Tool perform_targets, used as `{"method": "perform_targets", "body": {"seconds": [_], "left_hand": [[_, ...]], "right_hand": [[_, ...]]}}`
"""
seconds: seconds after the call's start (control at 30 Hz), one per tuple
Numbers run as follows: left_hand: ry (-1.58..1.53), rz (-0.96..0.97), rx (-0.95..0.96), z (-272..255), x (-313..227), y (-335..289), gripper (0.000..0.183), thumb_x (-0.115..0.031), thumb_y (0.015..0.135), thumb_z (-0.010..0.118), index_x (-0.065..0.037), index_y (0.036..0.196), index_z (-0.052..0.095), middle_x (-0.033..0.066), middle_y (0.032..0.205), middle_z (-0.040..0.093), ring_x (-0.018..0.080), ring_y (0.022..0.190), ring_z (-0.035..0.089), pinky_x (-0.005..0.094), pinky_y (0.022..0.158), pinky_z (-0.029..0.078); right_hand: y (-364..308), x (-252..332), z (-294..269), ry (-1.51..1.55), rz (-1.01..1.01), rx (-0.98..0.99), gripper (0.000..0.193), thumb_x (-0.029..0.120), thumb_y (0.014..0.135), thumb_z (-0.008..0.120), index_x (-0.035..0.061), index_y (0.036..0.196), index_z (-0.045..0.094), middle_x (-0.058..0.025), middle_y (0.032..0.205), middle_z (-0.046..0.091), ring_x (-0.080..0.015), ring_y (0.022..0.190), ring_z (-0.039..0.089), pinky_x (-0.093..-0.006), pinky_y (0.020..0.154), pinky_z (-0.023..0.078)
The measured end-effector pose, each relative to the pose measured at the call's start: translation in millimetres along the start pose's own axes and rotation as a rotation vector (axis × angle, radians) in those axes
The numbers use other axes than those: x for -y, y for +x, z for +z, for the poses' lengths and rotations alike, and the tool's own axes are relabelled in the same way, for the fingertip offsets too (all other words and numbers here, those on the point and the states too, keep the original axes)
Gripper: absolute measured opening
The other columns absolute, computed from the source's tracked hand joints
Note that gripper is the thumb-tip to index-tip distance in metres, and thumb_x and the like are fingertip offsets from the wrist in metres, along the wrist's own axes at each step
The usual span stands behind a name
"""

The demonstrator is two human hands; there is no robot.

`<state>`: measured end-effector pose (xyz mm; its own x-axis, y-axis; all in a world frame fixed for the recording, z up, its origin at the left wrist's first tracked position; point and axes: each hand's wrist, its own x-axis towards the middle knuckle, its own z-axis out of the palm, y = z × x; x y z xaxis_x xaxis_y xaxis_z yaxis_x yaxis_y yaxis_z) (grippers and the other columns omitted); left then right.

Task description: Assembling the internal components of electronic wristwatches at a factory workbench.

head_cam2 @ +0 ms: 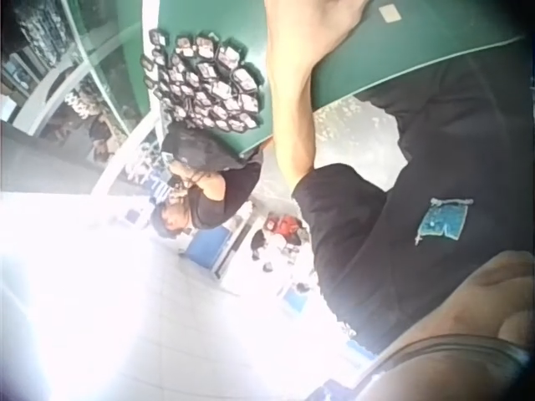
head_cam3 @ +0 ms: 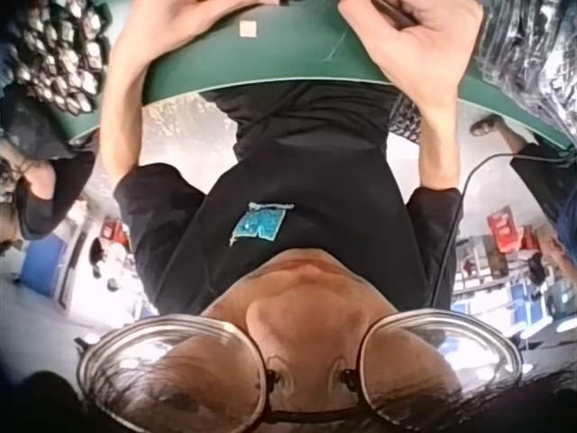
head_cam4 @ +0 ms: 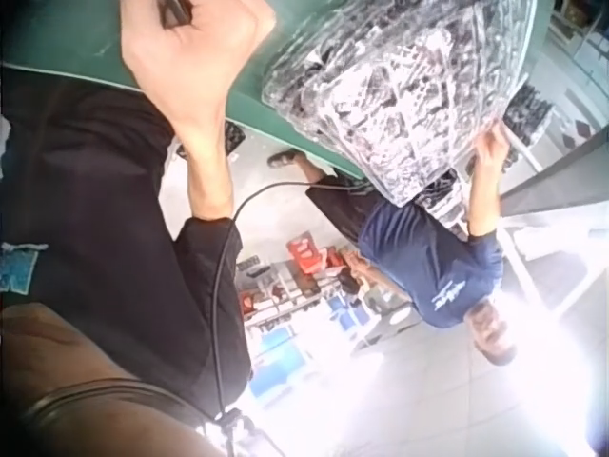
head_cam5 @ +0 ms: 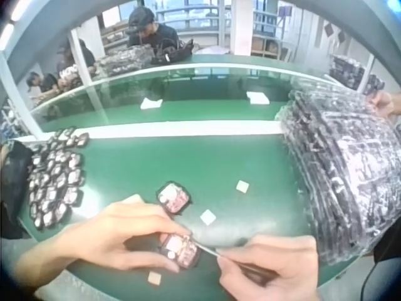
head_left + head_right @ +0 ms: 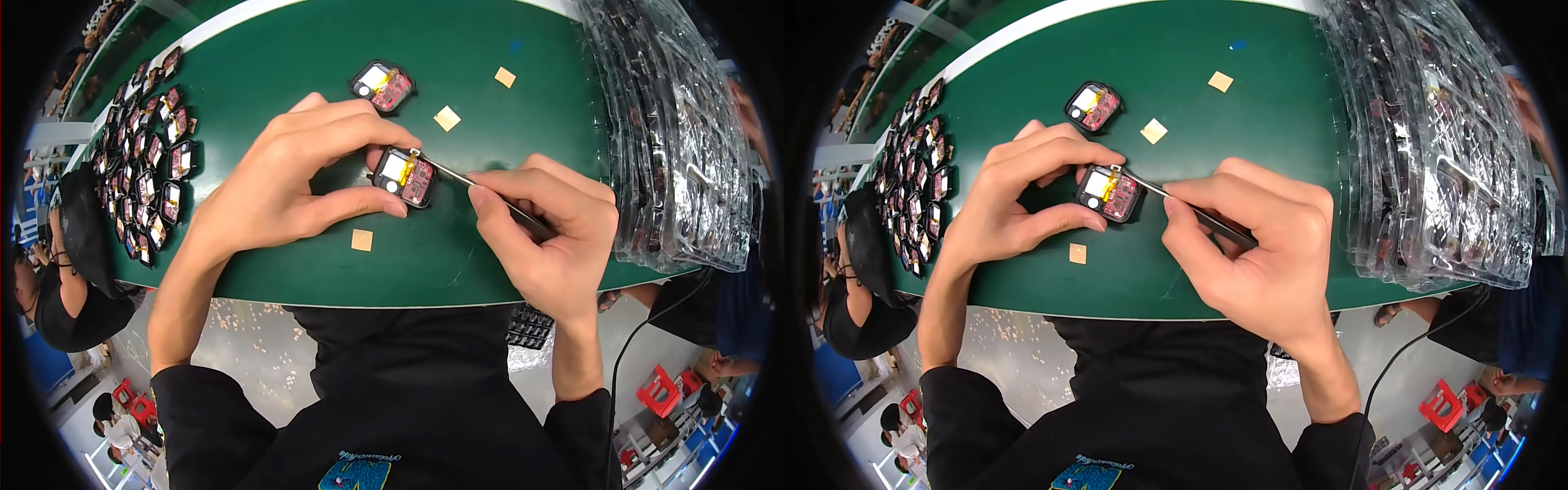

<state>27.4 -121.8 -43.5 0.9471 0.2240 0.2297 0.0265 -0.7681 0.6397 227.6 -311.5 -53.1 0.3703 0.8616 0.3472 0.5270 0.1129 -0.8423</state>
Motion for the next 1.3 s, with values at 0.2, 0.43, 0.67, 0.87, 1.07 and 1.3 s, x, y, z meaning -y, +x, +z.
{"method": "perform_targets", "body": {"seconds": [0.2,0.43,0.67,0.87,1.07,1.3], "left_hand": [[0.021,0.018,0.001,-1,2,1,0.062,-0.025,0.071,0.1,-0.007,0.127,0.081,0.0023,0.087,0.062,0.0165,0.072,0.044,0.0326,0.072,0.036],[0.014,0.016,-0.007,-1,2,1,0.062,-0.026,0.072,0.099,-0.005,0.127,0.08,0.0037,0.092,0.066,0.0164,0.072,0.045,0.0324,0.072,0.037],[0.043,-0.003,0.018,-4,-1,2,0.056,-0.024,0.075,0.098,-0.004,0.124,0.079,0.0048,0.094,0.07,0.017,0.069,0.048,0.0319,0.072,0.038],[0.02,0.007,-0.004,-2,3,1,0.055,-0.025,0.074,0.098,-0.005,0.122,0.08,0.0038,0.092,0.069,0.0165,0.068,0.046,0.0321,0.072,0.037],[-0.046,-0.01,0.038,-5,10,0,0.057,-0.027,0.074,0.098,-0.005,0.124,0.08,0.003,0.103,0.076,0.0165,0.071,0.048,0.032,0.075,0.041],[-0.081,0.0,0.074,-11,13,1,0.06,-0.032,0.075,0.098,-0.005,0.125,0.081,0.0036,0.107,0.078,0.0168,0.073,0.049,0.032,0.077,0.043]], "right_hand": [[3,0,2,-0.032,-0.032,0.033,0.01,-0.006,0.082,0.082,-0.002,0.092,0.082,-0.0027,0.065,0.062,-0.0079,0.049,0.052,-0.0273,0.047,0.034],[3,0,2,-0.064,-0.042,0.024,0.013,-0.006,0.081,0.083,-0.0013,0.092,0.082,-0.0029,0.066,0.062,-0.0092,0.048,0.05,-0.0282,0.047,0.035],[-2,1,1,-0.213,-0.186,-0.013,0.026,-0.01,0.079,0.085,-0.0011,0.103,0.086,0.0003,0.072,0.064,-0.0026,0.052,0.043,-0.0232,0.05,0.03],[-2,-2,5,-0.252,-0.236,-0.001,0.028,-0.011,0.078,0.086,-0.001,0.104,0.086,-0.0002,0.073,0.064,-0.0024,0.052,0.043,-0.0234,0.049,0.03],[0,5,3,-0.17,-0.127,0.05,0.022,-0.01,0.084,0.084,-0.0021,0.105,0.086,-0.0023,0.072,0.066,-0.0064,0.057,0.052,-0.0249,0.053,0.037],[2,7,-2,-0.072,-0.024,0.102,0.02,-0.008,0.086,0.083,-0.0024,0.104,0.086,-0.0029,0.072,0.067,-0.0071,0.061,0.056,-0.0244,0.057,0.038]]}}
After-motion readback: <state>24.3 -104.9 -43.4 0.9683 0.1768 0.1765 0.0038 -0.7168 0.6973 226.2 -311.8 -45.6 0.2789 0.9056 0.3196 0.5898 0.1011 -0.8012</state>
